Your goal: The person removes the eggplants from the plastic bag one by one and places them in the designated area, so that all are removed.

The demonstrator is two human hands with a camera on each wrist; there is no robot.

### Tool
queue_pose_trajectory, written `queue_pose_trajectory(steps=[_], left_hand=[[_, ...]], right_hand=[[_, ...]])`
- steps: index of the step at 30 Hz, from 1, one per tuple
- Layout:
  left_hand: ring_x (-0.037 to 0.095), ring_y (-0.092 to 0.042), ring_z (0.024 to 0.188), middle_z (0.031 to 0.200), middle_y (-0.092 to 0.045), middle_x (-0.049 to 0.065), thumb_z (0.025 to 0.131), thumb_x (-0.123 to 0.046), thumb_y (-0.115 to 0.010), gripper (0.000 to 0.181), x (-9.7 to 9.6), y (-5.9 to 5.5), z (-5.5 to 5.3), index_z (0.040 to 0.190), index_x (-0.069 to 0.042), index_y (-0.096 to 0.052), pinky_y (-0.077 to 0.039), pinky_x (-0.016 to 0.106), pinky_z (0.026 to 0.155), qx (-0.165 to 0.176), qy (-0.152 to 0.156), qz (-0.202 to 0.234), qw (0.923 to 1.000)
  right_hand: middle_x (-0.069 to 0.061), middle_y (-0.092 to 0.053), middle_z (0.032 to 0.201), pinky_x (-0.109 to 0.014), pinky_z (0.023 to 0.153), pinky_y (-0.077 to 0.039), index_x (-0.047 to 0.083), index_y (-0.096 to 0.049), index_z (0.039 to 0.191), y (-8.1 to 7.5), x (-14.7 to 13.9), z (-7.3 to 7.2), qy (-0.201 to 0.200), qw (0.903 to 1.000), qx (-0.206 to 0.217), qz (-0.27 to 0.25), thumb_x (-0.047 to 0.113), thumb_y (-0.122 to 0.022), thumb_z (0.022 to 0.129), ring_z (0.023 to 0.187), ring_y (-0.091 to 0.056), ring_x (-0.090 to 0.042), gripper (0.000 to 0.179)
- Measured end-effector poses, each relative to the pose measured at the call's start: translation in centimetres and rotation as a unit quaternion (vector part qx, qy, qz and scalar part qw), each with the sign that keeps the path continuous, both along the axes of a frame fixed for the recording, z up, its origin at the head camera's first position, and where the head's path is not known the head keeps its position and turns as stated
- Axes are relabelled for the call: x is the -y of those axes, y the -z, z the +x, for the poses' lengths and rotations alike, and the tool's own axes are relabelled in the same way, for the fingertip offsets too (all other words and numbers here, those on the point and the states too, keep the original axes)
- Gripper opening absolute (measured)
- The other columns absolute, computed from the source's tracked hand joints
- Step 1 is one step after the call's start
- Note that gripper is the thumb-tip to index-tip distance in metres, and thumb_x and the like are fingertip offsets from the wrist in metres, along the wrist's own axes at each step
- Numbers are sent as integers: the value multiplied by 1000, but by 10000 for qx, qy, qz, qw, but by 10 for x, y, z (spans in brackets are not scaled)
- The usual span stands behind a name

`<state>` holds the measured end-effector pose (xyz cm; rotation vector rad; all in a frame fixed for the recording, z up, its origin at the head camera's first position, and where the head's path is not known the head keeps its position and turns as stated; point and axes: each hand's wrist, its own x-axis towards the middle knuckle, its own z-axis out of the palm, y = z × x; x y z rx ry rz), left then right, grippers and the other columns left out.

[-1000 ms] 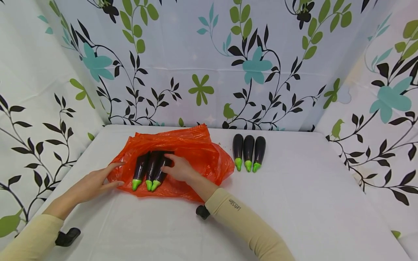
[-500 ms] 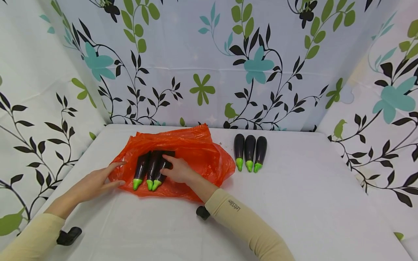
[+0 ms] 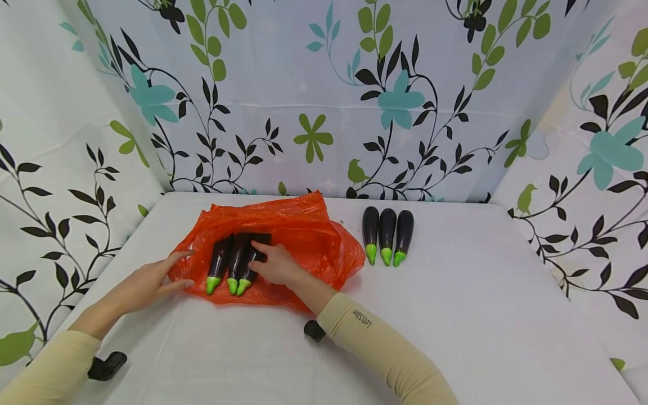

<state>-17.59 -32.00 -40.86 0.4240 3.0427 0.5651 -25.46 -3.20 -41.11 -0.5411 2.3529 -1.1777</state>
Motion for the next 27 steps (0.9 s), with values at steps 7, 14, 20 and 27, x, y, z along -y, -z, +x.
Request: queue_pose_trajectory(steps=[7,14,20,27], left_hand=[[19,-55,76,80,-55,-2,89,-39,-71,70,0,0,0,143,-8,-39,-50,47,73,-14,9,2,10000],[21,-57,79,82,-56,-1,89,-39,-71,70,0,-1,1,143,-8,-39,-51,50,76,12,8,23,10000],[18,-54,75,77,-52,-2,89,-39,-71,71,0,-1,0,143,-8,-39,-49,45,72,15,13,-2,10000],[21,-56,79,83,-57,0,88,-41,-71,71,-1,-1,-1,143,-8,-39,-51,49,76,5,4,-10,10000]], right_hand=[[-4,-52,82,-23,53,-39,31,-44,148,1,2,1,433,9988,115,-207,27,-66,94,62,-47,-16,59],[-8,-45,141,-34,82,-51,33,-52,142,4,2,2,935,9941,224,-510,25,-68,93,113,-46,-22,53],[-8,-45,141,-37,90,-52,30,-55,140,4,0,2,1128,9901,269,-792,21,-70,92,118,-45,-25,51],[-8,-49,137,-32,79,-56,28,-57,137,5,-3,3,1203,9865,252,-1081,20,-73,90,111,-51,-26,51]])
